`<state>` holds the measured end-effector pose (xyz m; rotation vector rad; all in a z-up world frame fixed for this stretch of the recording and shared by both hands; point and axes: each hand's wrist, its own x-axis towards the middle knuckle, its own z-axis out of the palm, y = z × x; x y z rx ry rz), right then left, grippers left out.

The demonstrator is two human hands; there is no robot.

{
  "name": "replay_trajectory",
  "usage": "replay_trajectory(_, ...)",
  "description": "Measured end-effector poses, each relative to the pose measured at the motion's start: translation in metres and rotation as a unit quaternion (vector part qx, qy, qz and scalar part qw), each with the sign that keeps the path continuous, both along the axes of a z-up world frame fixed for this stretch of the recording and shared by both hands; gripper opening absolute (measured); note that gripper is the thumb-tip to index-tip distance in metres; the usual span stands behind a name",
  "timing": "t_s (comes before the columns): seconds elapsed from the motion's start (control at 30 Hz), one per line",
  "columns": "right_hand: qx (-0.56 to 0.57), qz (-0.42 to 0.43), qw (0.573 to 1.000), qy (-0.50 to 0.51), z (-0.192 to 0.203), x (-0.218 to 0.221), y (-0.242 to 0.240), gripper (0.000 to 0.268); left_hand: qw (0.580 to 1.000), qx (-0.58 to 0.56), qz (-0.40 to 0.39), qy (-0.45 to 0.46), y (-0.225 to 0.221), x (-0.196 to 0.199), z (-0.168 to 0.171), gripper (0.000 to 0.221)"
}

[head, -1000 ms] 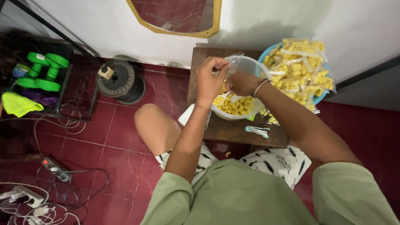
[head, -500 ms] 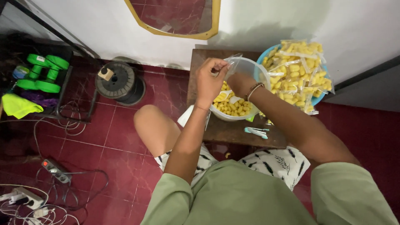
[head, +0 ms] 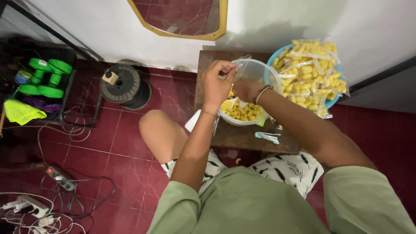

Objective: Manually scooping snacks into small plastic bags and sealing them using a spoon and a lighter.

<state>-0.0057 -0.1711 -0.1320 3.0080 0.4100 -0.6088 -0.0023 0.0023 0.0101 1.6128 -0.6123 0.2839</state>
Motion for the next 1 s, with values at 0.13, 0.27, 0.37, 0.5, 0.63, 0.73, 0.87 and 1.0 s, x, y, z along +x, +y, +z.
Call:
replay_trajectory(0.13,0.081,0.0,0.997,0.015,0.025,-0.004,0.001,0.011,1.0,0.006,0.002,-0.003,0.0,0.0,0.0,0.015)
replay_trajectory(0.27,0.101,-0.002,0.995,0.012,0.021,-0.004,-0.002,0.011,1.0,0.008,0.002,-0.006,0.001,-0.001,0.002,0.014)
replay_trajectory(0.37,0.096,-0.021,0.995,0.002,0.001,0.002,-0.01,0.012,1.0,0.01,-0.002,-0.007,0.001,0.001,0.002,0.014)
replay_trajectory(0.5,0.118,-0.054,0.991,0.02,0.034,-0.009,-0.008,0.012,1.0,0.008,-0.005,-0.006,0.002,0.0,0.003,0.014)
replay_trajectory(0.63,0.178,-0.07,0.981,0.036,0.075,-0.017,-0.004,0.011,1.0,0.007,-0.002,-0.007,0.001,0.003,-0.001,0.014)
replay_trajectory(0.73,0.226,-0.056,0.972,0.039,0.102,-0.024,-0.008,0.013,1.0,-0.004,-0.001,0.007,0.001,0.005,-0.008,0.015)
replay_trajectory(0.87,0.194,-0.08,0.977,0.032,0.138,-0.042,-0.018,0.017,0.999,-0.027,0.004,0.041,0.002,0.005,-0.008,0.016)
replay_trajectory(1.0,0.168,-0.102,0.98,0.024,0.185,-0.063,-0.032,0.018,0.998,-0.039,0.006,0.057,0.001,0.007,-0.014,0.017)
